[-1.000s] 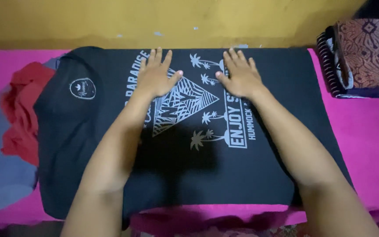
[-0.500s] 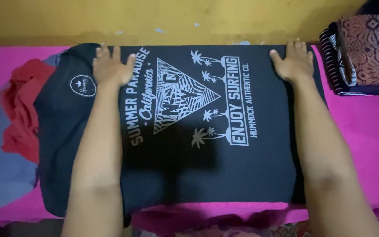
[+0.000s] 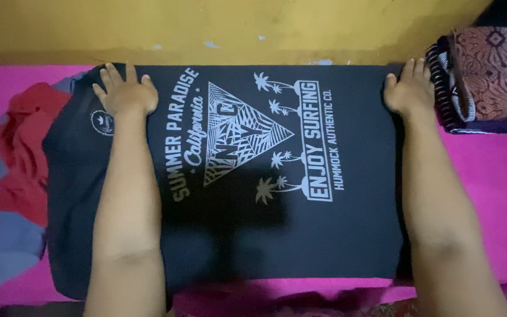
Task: Fold a graphic T-shirt on a flat surface.
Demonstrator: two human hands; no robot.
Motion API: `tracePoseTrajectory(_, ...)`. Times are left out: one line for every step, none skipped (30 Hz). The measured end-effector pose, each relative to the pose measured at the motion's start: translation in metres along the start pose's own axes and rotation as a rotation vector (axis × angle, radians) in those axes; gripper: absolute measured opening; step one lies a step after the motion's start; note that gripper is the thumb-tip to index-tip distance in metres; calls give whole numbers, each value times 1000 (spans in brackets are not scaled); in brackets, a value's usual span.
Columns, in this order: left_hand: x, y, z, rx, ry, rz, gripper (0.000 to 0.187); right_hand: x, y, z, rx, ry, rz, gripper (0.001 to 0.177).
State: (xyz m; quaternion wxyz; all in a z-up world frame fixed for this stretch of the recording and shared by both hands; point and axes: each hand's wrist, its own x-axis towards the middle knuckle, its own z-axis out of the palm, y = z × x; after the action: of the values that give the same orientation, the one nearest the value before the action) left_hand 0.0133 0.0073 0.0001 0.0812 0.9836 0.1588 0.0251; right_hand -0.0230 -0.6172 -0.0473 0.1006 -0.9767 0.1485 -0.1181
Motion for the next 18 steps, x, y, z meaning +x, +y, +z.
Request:
tracePoseTrajectory(0,-1,1,0,2,6,67,-4,-3,-2,-7,-1,-3,80)
tracePoseTrajectory(-2,-1,0,2,-1,6,67,-9,-13,-5,-7,-5,-2,80)
tracePoseTrajectory(-3,0,0,-12,3,7,67,-14,-22,-10,-6,-20,17,80)
tracePoseTrajectory(-5,1,-1,-26,7,8,67,-20,-32,-14,-6,-34,37,80)
tracePoseTrajectory(-4,1,-1,-29,7,9,67,-22,-42,-14,-8,-32,37,80)
tracePoseTrajectory(-4,1,-1,-26,8,8,68,-24,-52,-14,-58,-62,24,81)
tracePoseTrajectory(-4,1,-2,-23,10,7,68,-26,-62,-13,-107,-92,10,82)
tracePoseTrajectory(-2,0,1,-26,11,7,68,-26,-75,-10,-108,-89,9,82)
tracePoseTrajectory(-1,-1,4,-27,22,13,67,-27,-88,-7,-79,-126,-25,84)
tracePoseTrajectory(0,-2,7,-29,32,19,67,-27,-101,-3,-49,-162,-60,87)
tracePoseTrajectory(0,-2,8,-31,34,17,67,-32,-118,-4,-50,-161,-63,87)
tracePoseTrajectory(1,-3,8,-22,49,20,67,-36,-136,-5,-56,-179,-83,87)
tracePoseTrajectory(2,-2,8,-12,65,25,67,-41,-153,-6,-62,-198,-102,87)
tracePoseTrajectory(1,-2,7,-14,67,23,67,-46,-172,-6,-62,-196,-104,87)
tracePoseTrajectory(1,-2,6,-20,53,25,67,-52,-190,-5,-63,-214,-130,87)
tracePoseTrajectory(0,-2,6,-26,39,26,67,-58,-209,-4,-64,-233,-155,87)
tracePoseTrajectory(1,-2,6,-25,41,25,67,-63,-228,-2,-61,-232,-156,87)
tracePoseTrajectory(2,-2,6,-22,41,25,67,-68,-247,0,-45,-239,-179,88)
